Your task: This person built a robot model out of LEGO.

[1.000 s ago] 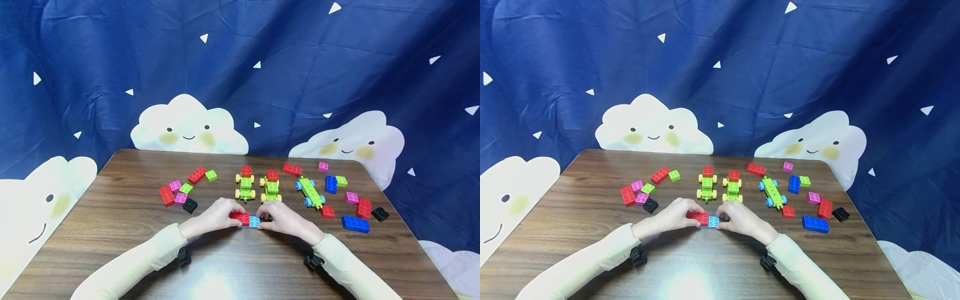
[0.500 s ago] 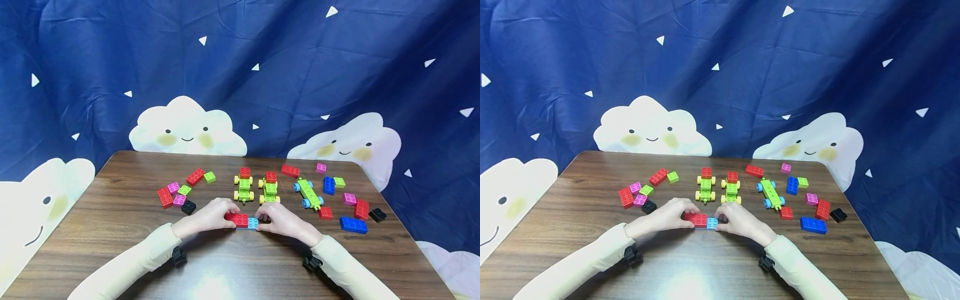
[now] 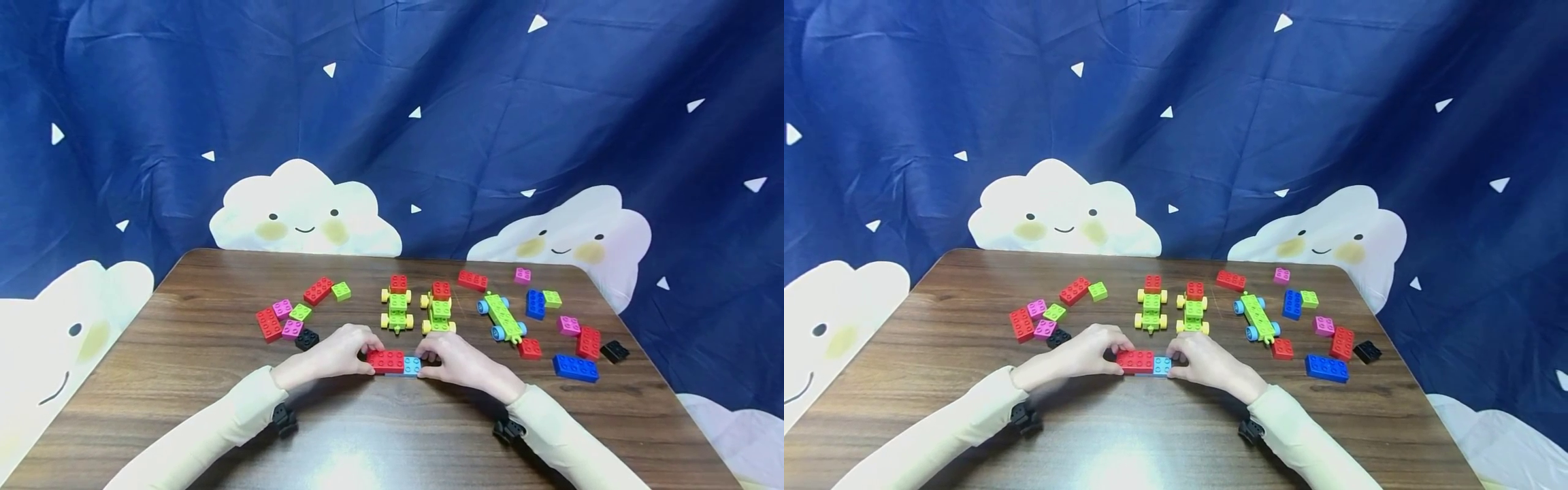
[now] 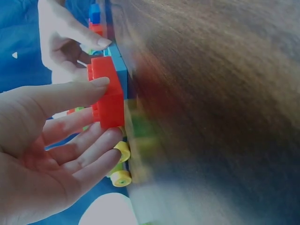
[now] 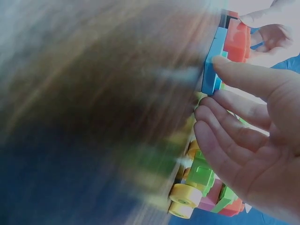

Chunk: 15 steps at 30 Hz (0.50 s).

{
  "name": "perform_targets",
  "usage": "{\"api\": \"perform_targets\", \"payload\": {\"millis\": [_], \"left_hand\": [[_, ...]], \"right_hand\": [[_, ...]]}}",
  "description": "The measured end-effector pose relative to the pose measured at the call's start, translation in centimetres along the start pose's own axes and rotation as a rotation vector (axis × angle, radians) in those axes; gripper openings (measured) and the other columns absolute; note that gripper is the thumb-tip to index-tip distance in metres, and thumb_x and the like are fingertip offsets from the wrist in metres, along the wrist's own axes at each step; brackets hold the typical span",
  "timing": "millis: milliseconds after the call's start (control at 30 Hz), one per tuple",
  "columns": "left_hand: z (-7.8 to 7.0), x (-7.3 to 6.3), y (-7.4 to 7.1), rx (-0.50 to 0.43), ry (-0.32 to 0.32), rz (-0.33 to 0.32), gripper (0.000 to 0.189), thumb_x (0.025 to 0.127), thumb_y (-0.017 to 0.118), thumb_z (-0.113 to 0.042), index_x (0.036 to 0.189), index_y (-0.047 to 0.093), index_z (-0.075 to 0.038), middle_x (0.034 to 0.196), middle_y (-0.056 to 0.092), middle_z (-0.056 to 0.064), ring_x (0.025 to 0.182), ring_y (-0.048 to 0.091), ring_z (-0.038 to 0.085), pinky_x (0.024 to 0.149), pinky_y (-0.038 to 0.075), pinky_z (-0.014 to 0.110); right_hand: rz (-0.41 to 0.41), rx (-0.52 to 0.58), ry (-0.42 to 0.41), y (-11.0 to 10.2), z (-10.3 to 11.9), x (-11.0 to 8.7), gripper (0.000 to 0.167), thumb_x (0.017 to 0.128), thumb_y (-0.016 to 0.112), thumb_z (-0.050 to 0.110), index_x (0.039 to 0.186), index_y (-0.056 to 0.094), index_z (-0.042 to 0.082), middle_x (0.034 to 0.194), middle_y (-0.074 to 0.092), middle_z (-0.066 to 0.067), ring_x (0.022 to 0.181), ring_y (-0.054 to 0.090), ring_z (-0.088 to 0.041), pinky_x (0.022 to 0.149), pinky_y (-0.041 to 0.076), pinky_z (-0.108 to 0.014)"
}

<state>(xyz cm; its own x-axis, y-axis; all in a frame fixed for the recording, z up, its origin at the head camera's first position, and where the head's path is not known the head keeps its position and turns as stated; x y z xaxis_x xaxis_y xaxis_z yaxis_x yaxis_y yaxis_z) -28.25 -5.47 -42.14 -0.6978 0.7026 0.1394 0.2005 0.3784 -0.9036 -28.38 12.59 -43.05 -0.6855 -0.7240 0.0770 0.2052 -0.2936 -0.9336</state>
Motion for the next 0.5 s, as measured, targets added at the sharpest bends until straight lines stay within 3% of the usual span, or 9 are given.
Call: {"api": "perform_targets", "payload": {"millis": [500], "left_hand": [[0.19, -0.11, 0.04, -0.033, -0.019, -0.007, 0.032, 0.075, 0.085, -0.018, 0.103, 0.074, -0.008, 0.094, 0.07, 0.003, 0.079, 0.062, 0.014, 0.069, 0.047, 0.018]], "right_hand": [[-0.02, 0.009, -0.022, -0.27, 0.08, -0.2, 0.021, 0.085, 0.078, 0.024, 0.1, 0.072, 0.011, 0.092, 0.069, 0.0, 0.079, 0.062, -0.01, 0.07, 0.052, -0.02]]}}
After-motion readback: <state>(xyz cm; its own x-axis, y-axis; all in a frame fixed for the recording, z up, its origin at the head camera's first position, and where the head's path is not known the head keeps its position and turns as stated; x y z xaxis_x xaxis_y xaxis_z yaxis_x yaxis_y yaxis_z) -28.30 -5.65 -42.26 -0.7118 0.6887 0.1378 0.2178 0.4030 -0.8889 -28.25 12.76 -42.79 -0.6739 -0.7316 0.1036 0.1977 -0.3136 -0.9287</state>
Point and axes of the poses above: each hand's wrist, its own x-axis towards the middle knuckle, its own y-axis out of the palm, z = x × y, the point moved 6 cm from there along x, towards the middle knuckle
